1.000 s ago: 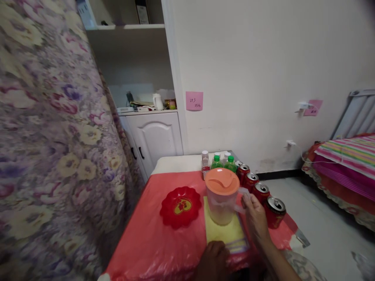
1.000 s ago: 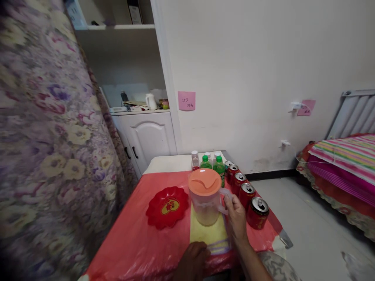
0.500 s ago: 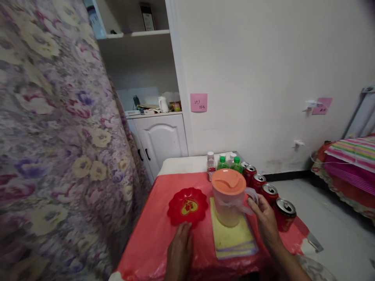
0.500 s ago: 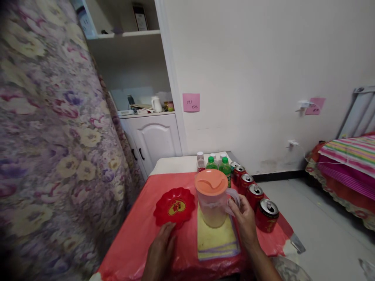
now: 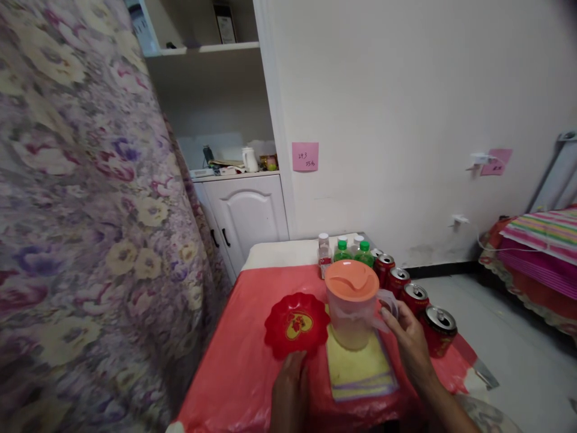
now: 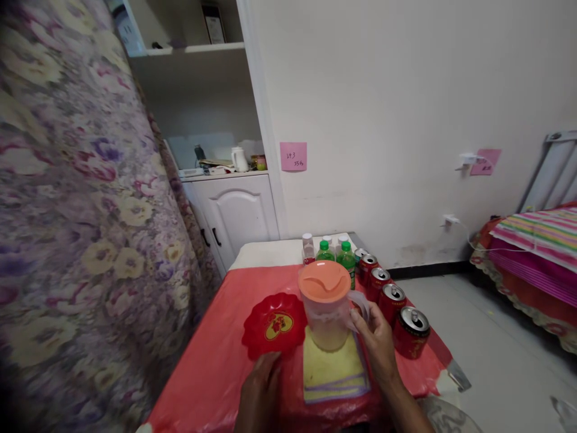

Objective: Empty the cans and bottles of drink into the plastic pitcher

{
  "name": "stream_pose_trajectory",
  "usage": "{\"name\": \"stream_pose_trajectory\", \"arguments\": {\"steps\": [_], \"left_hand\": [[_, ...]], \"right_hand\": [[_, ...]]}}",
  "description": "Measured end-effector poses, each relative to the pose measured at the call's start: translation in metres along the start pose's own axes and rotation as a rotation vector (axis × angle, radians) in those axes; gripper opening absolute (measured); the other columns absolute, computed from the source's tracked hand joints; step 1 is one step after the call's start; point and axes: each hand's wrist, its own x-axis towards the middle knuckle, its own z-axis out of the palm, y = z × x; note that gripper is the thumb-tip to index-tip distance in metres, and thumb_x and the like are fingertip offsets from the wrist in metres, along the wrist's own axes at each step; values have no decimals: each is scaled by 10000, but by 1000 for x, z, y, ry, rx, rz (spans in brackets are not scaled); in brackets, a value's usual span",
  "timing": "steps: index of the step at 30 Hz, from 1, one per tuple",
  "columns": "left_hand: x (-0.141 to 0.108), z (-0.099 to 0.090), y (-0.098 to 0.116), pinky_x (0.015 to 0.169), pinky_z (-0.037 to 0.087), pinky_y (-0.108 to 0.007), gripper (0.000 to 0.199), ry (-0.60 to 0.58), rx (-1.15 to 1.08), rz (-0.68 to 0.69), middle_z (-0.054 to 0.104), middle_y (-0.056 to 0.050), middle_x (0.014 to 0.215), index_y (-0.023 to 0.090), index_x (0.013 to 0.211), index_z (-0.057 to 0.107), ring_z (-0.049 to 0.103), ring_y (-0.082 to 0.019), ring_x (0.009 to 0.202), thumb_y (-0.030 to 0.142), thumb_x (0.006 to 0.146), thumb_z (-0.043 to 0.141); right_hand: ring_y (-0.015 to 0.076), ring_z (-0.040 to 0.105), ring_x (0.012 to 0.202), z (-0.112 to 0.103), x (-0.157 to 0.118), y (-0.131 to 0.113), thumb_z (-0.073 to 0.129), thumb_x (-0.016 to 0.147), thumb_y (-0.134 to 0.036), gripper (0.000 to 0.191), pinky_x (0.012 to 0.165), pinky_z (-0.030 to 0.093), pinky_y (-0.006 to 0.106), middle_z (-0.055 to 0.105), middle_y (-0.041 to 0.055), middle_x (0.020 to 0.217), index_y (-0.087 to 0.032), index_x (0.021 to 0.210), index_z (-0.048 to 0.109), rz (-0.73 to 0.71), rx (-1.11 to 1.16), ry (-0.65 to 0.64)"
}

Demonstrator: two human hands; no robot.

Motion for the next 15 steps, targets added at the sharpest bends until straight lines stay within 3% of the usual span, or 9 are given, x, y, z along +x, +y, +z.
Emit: {"name": "stream_pose_trajectory", "arguments": {"steps": [7, 15], "left_hand": [[-15, 15, 4, 908, 606, -397, 360, 39, 32, 41, 784, -126, 1091, 176, 1082, 733, 743, -265, 1010, 278, 859, 469], [-16, 22, -2, 902, 612, -409, 360, 83, 22, 103, 784, -122, 1094, 170, 1083, 724, 739, -255, 1023, 235, 866, 444]], "right_hand": [[235, 597, 1036, 1, -2, -3, 718, 804, -451, 404, 912, 464, 346, 682, 40, 1131, -232, 1134, 641, 1, -16, -14], [241, 630, 939, 1, -4, -7, 749, 744, -481, 394, 857, 487, 344, 713, 28, 967, -219, 1023, 656, -6, -74, 29]]}}
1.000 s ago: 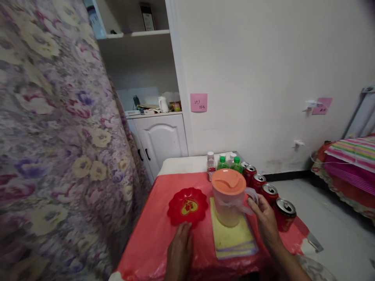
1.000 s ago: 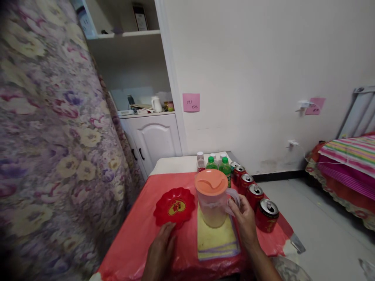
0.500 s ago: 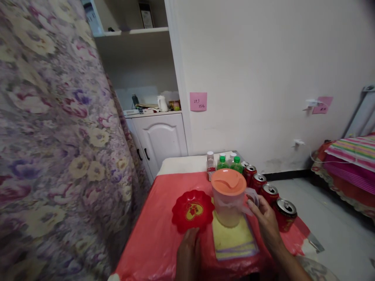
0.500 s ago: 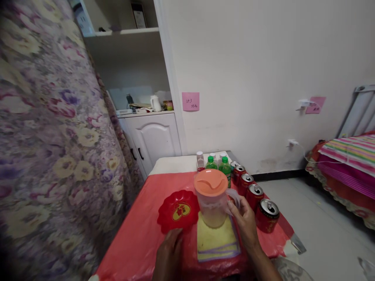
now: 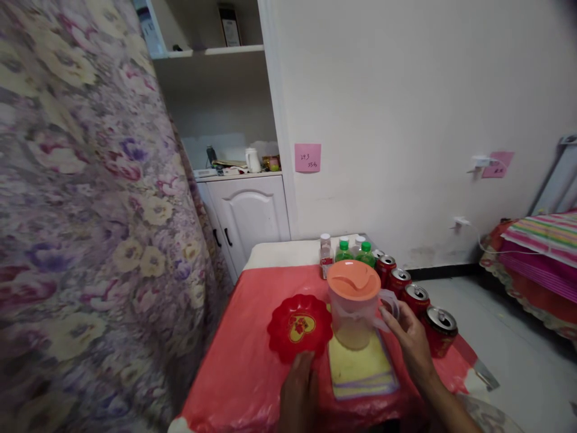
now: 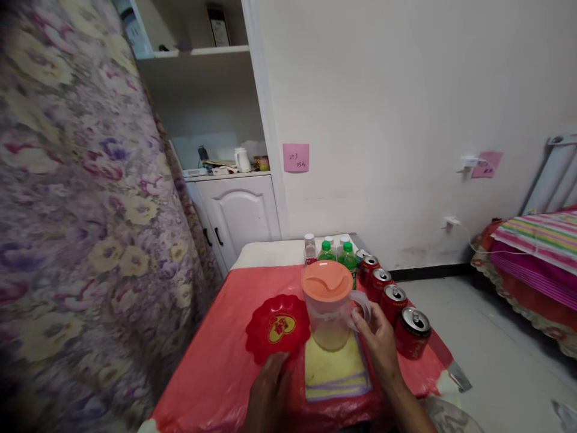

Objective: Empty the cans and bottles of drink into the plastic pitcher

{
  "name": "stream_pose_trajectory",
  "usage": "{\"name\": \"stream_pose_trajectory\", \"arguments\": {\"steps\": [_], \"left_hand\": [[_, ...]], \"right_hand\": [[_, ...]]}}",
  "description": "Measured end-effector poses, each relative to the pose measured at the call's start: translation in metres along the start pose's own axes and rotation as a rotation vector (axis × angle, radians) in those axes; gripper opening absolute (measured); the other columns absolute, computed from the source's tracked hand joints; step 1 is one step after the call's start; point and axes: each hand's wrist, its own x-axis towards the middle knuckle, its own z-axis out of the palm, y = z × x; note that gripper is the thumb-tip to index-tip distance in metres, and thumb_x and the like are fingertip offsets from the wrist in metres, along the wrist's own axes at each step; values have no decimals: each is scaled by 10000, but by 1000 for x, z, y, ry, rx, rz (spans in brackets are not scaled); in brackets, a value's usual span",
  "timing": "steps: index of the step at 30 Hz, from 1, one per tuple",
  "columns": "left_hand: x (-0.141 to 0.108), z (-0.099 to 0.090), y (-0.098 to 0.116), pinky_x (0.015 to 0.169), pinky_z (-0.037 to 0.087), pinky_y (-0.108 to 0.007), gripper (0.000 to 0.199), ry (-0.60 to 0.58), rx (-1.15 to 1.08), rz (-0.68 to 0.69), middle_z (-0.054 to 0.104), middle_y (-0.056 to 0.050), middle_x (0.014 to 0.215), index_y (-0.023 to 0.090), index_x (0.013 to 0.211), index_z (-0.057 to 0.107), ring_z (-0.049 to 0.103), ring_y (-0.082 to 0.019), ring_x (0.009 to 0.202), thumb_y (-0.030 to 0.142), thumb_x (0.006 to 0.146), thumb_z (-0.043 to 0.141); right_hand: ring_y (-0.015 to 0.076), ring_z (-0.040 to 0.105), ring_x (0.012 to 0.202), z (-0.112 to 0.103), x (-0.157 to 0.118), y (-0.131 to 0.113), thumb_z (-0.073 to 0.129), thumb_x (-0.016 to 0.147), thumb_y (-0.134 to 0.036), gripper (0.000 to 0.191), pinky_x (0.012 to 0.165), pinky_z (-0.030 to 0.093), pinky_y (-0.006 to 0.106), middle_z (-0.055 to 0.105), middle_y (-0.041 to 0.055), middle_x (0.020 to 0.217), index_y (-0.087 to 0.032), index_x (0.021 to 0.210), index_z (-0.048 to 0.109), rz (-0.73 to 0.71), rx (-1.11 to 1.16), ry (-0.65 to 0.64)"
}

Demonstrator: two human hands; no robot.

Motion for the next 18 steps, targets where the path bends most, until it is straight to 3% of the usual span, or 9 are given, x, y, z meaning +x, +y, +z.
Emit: {"name": "stream_pose_trajectory", "arguments": {"steps": [6, 9, 15, 18], "left_hand": [[-5, -13, -4, 949, 591, -377, 385, -51, -27, 49, 739, -107, 1218, 209, 1155, 704, 690, -226, 1140, 207, 867, 449], [-8, -27, -13, 942, 595, -389, 360, -55, -51, 50, 756, -106, 1167, 215, 1133, 710, 704, -235, 1109, 235, 869, 466], [-12, -55, -40, 839, 614, -369, 260, -36, -133, -144, 757, -82, 1012, 207, 1034, 675, 736, -229, 937, 327, 874, 509], [-18, -54, -51, 745, 607, -340, 266, 7, -185, -226, 745, -69, 917, 191, 985, 659, 729, -218, 797, 378, 861, 516]], "right_hand": [[310, 591, 1132, -7, -3, 1, 757, 721, -497, 563, 984, 435, 447, 669, 93, 1210, -229, 1189, 599, -31, -128, 14], [313, 579, 1137, -17, -13, 10, 775, 681, -511, 624, 986, 436, 454, 643, 91, 1237, -237, 1208, 585, -50, -182, 72], [275, 635, 882, -45, -52, 36, 754, 645, -576, 508, 830, 512, 412, 674, 44, 937, -238, 1006, 638, -5, -289, 286], [274, 659, 819, -51, -71, 47, 738, 652, -587, 433, 741, 545, 369, 704, 48, 868, -241, 905, 676, 67, -302, 221]]}}
